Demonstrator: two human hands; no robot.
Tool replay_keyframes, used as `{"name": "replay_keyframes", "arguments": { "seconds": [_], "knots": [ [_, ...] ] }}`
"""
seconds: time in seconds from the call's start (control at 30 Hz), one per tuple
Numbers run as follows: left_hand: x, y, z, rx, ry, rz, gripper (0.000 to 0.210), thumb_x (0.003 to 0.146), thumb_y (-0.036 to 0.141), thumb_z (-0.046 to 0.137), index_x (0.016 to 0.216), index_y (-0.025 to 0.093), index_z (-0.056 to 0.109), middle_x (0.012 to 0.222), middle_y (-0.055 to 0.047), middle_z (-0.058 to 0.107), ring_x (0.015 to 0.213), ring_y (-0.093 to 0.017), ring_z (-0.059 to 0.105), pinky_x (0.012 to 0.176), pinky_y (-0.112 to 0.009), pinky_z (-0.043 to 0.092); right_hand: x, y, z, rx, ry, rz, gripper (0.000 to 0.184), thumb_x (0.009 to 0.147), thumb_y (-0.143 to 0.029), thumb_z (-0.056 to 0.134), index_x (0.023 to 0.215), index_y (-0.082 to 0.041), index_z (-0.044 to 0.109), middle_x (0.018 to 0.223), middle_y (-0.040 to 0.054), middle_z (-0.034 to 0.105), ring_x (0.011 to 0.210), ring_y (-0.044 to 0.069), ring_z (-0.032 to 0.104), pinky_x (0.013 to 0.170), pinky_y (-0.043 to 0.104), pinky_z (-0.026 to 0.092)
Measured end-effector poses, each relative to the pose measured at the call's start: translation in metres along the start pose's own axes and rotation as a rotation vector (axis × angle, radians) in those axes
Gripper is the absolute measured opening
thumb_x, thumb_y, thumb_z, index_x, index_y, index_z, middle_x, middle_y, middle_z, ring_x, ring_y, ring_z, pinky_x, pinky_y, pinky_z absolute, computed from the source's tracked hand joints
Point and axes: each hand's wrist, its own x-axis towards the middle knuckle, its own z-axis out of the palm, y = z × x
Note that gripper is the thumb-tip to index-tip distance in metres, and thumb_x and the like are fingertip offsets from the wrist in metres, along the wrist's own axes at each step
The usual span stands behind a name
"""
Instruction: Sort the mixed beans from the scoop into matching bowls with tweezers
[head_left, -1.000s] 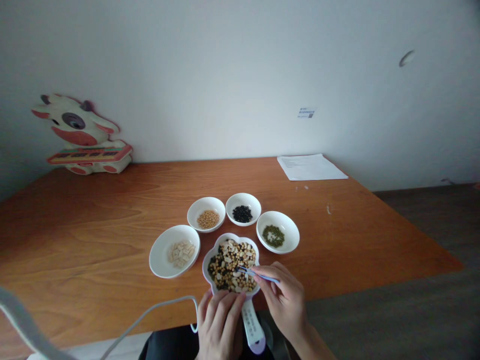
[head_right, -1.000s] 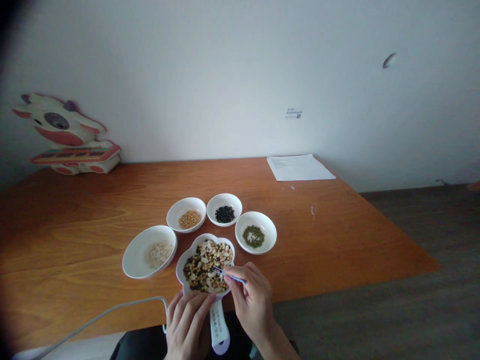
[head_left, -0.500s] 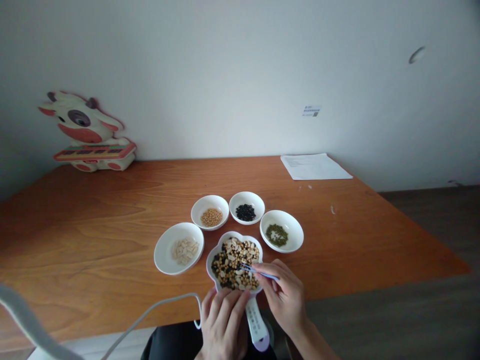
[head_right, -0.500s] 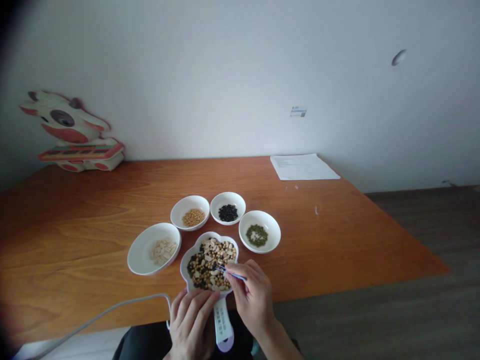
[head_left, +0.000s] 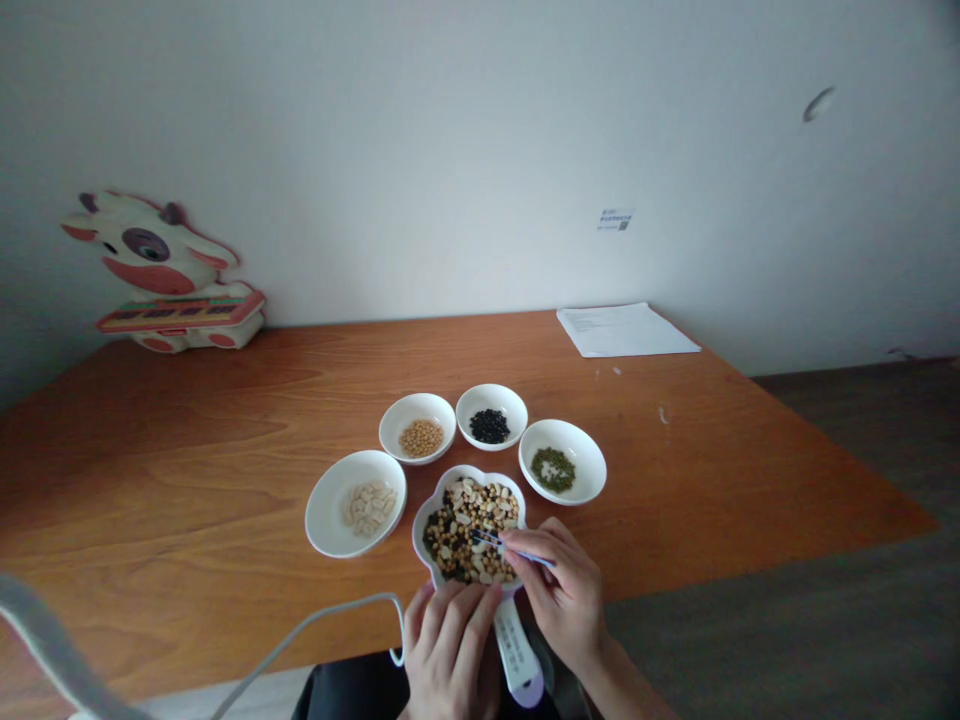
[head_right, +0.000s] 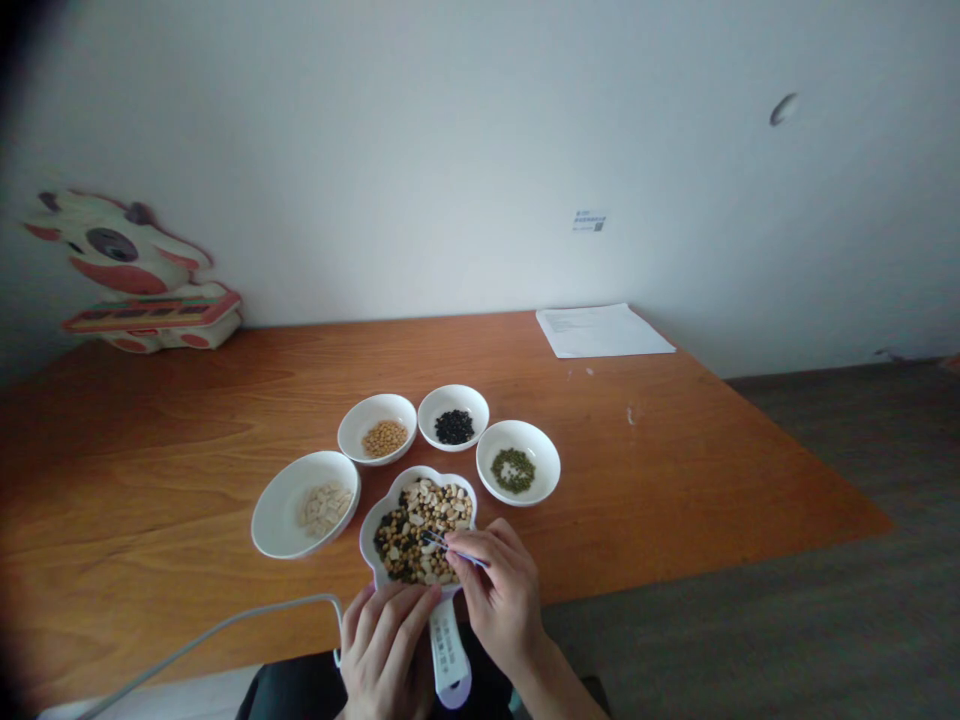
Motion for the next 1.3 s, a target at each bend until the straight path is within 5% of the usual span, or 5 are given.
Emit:
{"name": "replay_keyframes", "arguments": {
  "seconds": [0.23, 0.53, 1.3],
  "knots": [
    [0.001, 0.000, 0.000, -0.011, -0.004, -0.013, 0.031, 0.092, 0.014, 0.041, 0.105, 0.019, 0.068, 0.089, -0.003, 0.072, 0.086, -0.017, 0.063, 0.087, -0.035, 0.037, -0.003, 0.002, 0.001, 0.011, 0.005, -0.034, 0.031, 0.087, -0.002, 0.061, 0.110, -0.022, 0.065, 0.094, 0.0050, 0.075, 0.079, 0.019, 0.064, 0.065, 0.033, 0.055],
    [-0.007, -0.004, -0.007, -0.055, -0.147, 0.014, 0.033, 0.089, 0.010, 0.046, 0.116, 0.015, 0.064, 0.102, -0.007, 0.070, 0.097, -0.019, 0.061, 0.087, -0.029, 0.045, 0.000, 0.001, 0.002, 0.001, 0.003, -0.038, 0.031, 0.087, -0.003, 0.061, 0.110, -0.023, 0.065, 0.094, 0.0052, 0.076, 0.077, 0.019, 0.066, 0.066, 0.034, 0.055],
    [-0.014, -0.006, -0.006, -0.073, -0.179, 0.012, 0.040, 0.087, 0.006, 0.045, 0.122, 0.015, 0.061, 0.107, -0.008, 0.069, 0.100, -0.020, 0.061, 0.088, -0.031, 0.048, -0.002, 0.006, 0.005, -0.028, -0.003, -0.026, 0.029, 0.087, -0.007, 0.064, 0.108, -0.027, 0.070, 0.098, 0.0037, 0.077, 0.076, 0.019, 0.064, 0.063, 0.034, 0.056]
  ]
}}
